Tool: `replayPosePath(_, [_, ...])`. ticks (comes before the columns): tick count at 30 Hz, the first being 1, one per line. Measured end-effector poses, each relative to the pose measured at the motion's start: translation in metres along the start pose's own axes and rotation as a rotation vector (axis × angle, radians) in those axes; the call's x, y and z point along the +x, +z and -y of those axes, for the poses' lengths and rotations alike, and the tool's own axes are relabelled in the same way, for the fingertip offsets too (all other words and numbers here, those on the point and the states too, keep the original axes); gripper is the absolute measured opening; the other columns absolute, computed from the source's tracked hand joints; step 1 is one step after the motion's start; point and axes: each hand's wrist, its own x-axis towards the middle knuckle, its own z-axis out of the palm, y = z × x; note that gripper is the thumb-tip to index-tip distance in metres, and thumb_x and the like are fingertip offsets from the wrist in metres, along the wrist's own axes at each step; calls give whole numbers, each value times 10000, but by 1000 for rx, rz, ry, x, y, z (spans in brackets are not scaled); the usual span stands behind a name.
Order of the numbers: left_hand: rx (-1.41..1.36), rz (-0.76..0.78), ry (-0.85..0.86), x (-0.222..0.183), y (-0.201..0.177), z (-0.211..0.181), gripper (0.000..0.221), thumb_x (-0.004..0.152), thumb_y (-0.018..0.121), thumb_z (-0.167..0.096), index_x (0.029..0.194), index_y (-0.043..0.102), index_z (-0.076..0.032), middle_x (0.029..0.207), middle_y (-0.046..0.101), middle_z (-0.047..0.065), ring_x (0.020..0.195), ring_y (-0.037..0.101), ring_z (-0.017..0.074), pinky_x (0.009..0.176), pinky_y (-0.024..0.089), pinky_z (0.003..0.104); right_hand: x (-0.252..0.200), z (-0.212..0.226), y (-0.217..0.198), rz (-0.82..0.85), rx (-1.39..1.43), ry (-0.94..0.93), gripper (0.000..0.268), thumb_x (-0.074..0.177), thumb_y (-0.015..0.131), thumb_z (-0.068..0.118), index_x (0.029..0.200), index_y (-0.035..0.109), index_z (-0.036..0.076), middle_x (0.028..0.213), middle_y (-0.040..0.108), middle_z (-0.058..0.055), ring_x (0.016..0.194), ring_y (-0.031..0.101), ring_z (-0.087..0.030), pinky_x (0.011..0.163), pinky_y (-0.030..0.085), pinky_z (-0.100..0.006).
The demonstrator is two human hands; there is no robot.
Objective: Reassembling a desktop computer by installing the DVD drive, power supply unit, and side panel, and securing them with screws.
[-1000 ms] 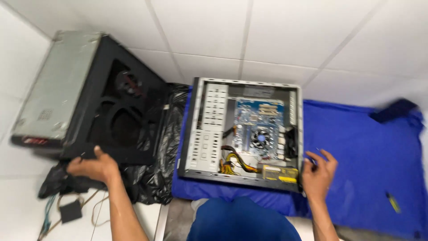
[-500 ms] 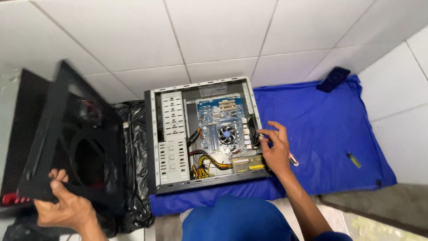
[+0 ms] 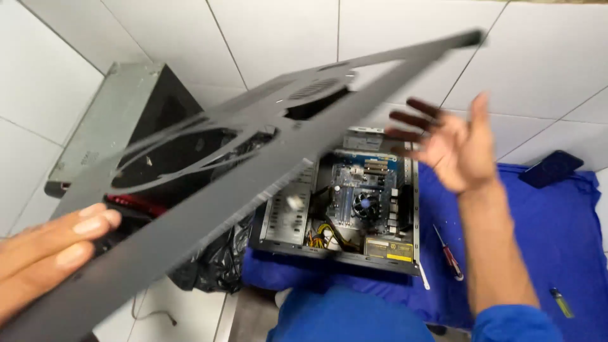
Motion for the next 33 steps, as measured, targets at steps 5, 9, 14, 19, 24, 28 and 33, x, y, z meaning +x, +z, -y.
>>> replayPosePath(5, [44, -165, 146, 73, 43, -55, 269, 840, 567, -246, 982, 666, -40, 1129, 712, 139, 1154, 708, 292, 1170, 506, 501, -11, 73, -15, -48, -13, -37, 705, 930, 515, 466, 1302, 589, -128, 1171, 694, -304, 941, 751, -387, 822, 643, -434])
replayPosePath(9, [207, -369, -1, 70, 98, -54, 60, 866, 723, -162, 897, 770, -185, 1034, 763, -8, 1177, 654, 251, 1217, 414, 490, -49, 26, -114, -130, -213, 115, 312, 958, 632, 177, 1090, 680, -101, 860, 677, -99, 622, 565, -64, 488, 393, -157])
replayPosePath(14, [-201, -423, -595, 15, 197, -8, 446, 868, 577, -1, 1299, 650, -91, 1362, 629, 118, 1243, 569, 230, 1103, 446, 351, -124, -63, -109, -6, 35, 153, 499, 896, 690, 101, 1311, 488, -88, 1003, 667, -160, 724, 659, -137, 587, 540, -207])
replayPosePath(19, [-1033, -327, -1067, -20, 243, 24, 630, 816, 614, 155, 1429, 561, 16, 1391, 640, 190, 1218, 627, 221, 1044, 459, 280, -160, -120, -104, -203, 140, 174, 684, 928, 596, 5, 1559, 346, -80, 1256, 683, -242, 860, 749, -170, 668, 600, -154])
replayPosePath(24, [-1263, -518, -1008, -54, 207, 71, 737, 875, 321, -165, 1535, 403, 153, 1274, 587, 250, 1095, 545, 176, 1004, 353, 250, -162, -129, -41, -229, -94, 207, 722, 876, 644, 103, 1542, 398, -30, 1468, 592, -243, 1163, 680, -249, 657, 515, -138])
replayPosePath(28, [-974, -302, -1184, -21, 158, 55, 525, 1057, 422, -128, 1510, 450, 136, 1223, 625, 308, 1002, 597, 341, 831, 467, 398, -155, -131, -10, -123, 62, 101, 731, 888, 620, -32, 1565, 346, -54, 1511, 533, -204, 1268, 580, -241, 1020, 453, -292])
replayPosePath(33, [-758, -372, -1144, -34, 221, 82, 450, 920, 593, 102, 1367, 578, 55, 1131, 675, 159, 961, 619, 201, 877, 478, 277, -153, -115, -21, -290, -226, 164, 815, 757, 699, -60, 1522, 421, -17, 1568, 502, -219, 1349, 570, -303, 1137, 430, -383])
